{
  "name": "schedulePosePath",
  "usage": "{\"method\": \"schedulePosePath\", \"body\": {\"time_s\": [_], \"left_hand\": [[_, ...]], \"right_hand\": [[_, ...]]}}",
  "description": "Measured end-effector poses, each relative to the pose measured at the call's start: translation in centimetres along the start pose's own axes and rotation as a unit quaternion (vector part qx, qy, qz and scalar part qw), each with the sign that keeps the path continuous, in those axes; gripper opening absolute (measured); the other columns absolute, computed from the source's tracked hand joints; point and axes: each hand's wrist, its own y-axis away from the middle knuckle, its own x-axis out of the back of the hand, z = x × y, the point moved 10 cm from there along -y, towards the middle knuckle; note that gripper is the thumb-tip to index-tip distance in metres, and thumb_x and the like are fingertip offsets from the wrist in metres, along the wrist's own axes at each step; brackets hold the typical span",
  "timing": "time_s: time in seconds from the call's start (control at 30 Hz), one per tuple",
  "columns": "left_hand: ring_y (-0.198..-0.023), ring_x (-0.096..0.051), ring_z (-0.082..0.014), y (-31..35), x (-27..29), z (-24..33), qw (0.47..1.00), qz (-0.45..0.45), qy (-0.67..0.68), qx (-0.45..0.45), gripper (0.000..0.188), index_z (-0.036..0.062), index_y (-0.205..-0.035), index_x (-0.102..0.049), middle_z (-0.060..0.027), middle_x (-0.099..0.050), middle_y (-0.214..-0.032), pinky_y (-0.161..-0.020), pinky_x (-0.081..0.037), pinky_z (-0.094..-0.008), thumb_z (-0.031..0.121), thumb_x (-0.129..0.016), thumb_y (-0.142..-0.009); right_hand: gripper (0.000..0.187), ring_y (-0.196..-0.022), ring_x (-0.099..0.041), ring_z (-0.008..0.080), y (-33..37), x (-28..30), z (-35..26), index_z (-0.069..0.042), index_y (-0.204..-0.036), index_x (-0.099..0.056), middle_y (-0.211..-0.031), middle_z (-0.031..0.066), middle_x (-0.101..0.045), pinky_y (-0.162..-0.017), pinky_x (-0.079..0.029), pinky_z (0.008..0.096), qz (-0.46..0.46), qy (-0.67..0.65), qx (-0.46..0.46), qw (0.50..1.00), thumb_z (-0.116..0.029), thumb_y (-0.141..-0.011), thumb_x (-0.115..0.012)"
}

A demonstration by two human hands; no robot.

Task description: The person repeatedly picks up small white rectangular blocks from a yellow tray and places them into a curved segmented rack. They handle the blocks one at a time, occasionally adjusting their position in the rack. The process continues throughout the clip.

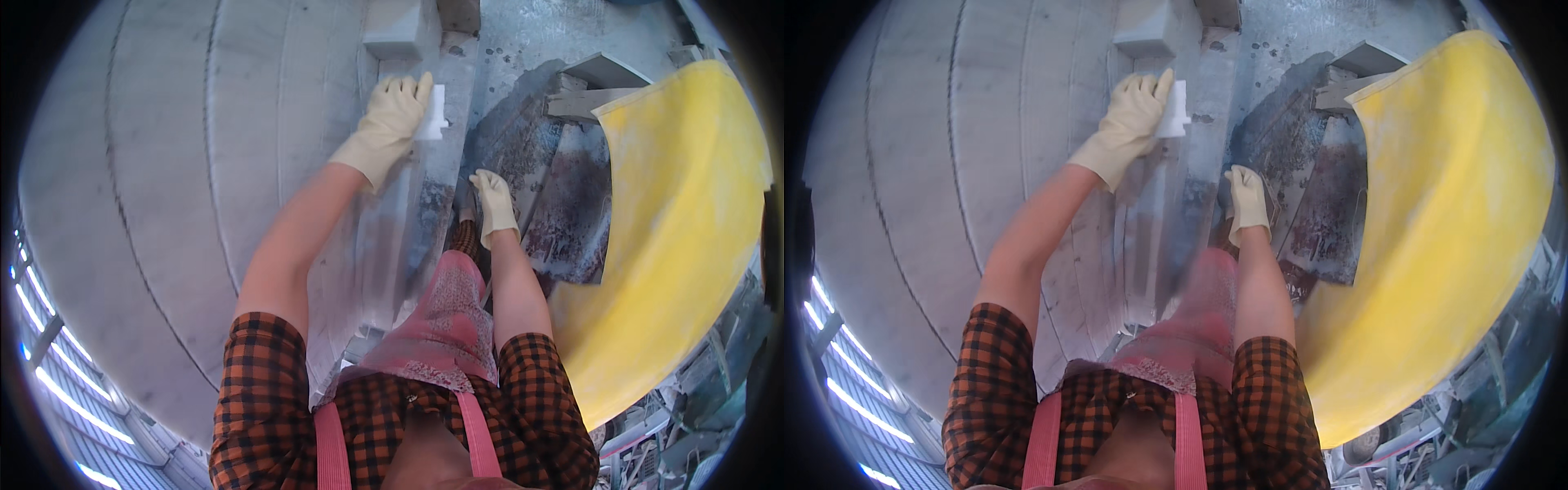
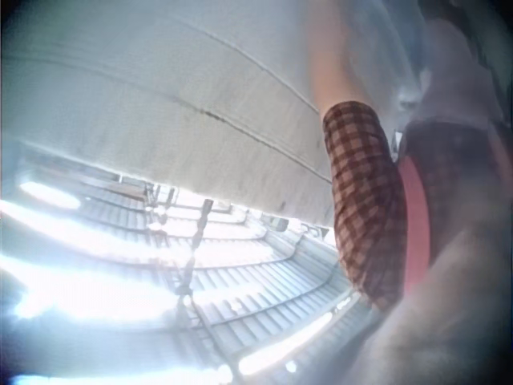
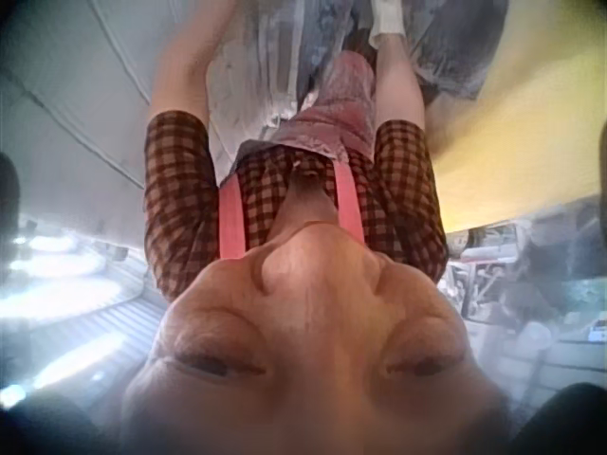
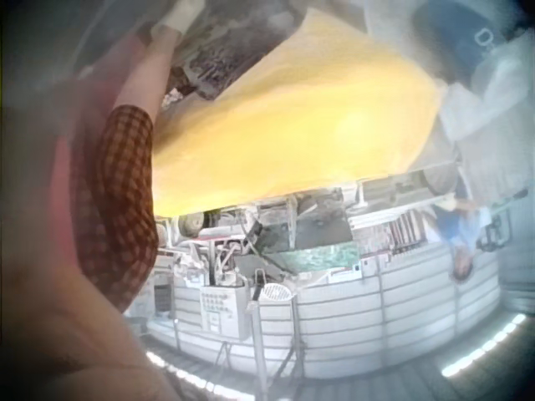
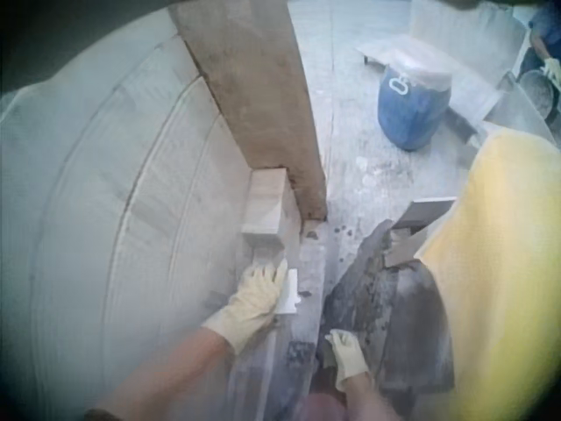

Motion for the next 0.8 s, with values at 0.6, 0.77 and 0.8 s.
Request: {"method": "schedulePosePath", "body": {"time_s": [0.6, 0.77, 0.8], "left_hand": [[-0.127, -0.055, -0.0284, -6.0, -6.3, -6.8, 0.998, -0.054, 0.015, -0.018, 0.091, 0.0061, -0.152, -0.039, -0.013, -0.058, -0.132, -0.119, -0.034, -0.048, 0.018, -0.081, -0.071], [-0.137, -0.049, -0.0262, -5.2, -4.9, -8.3, 0.998, -0.046, -0.012, 0.039, 0.102, 0.0119, -0.155, -0.037, -0.0095, -0.052, -0.146, -0.121, -0.029, -0.0495, 0.026, -0.086, -0.067], [-0.139, -0.047, -0.0266, -5.1, -4.9, -8.7, 0.997, -0.046, -0.015, 0.057, 0.102, 0.0123, -0.155, -0.037, -0.0095, -0.05, -0.148, -0.122, -0.028, -0.0485, 0.027, -0.086, -0.067]], "right_hand": [[0.032, -0.105, -0.067, 0.0377, -4.6, -1.9, 2.8, -0.001, -0.108, -0.069, -0.109, 0.0215, -0.07, -0.088, -0.051, 0.0437, -0.153, 0.292, 0.022, 0.944, -0.029, -0.097, -0.059], [0.034, -0.102, -0.067, 0.0381, -5.2, -4.6, -0.6, 0.001, -0.109, -0.068, -0.105, 0.0228, -0.069, -0.086, -0.051, 0.0434, -0.158, 0.221, 0.082, 0.959, -0.03, -0.099, -0.06], [0.035, -0.103, -0.067, 0.0384, -5.7, -5.4, -1.7, 0.0, -0.112, -0.068, -0.106, 0.0229, -0.07, -0.088, -0.051, 0.0433, -0.159, 0.211, 0.093, 0.96, -0.031, -0.099, -0.06]]}}
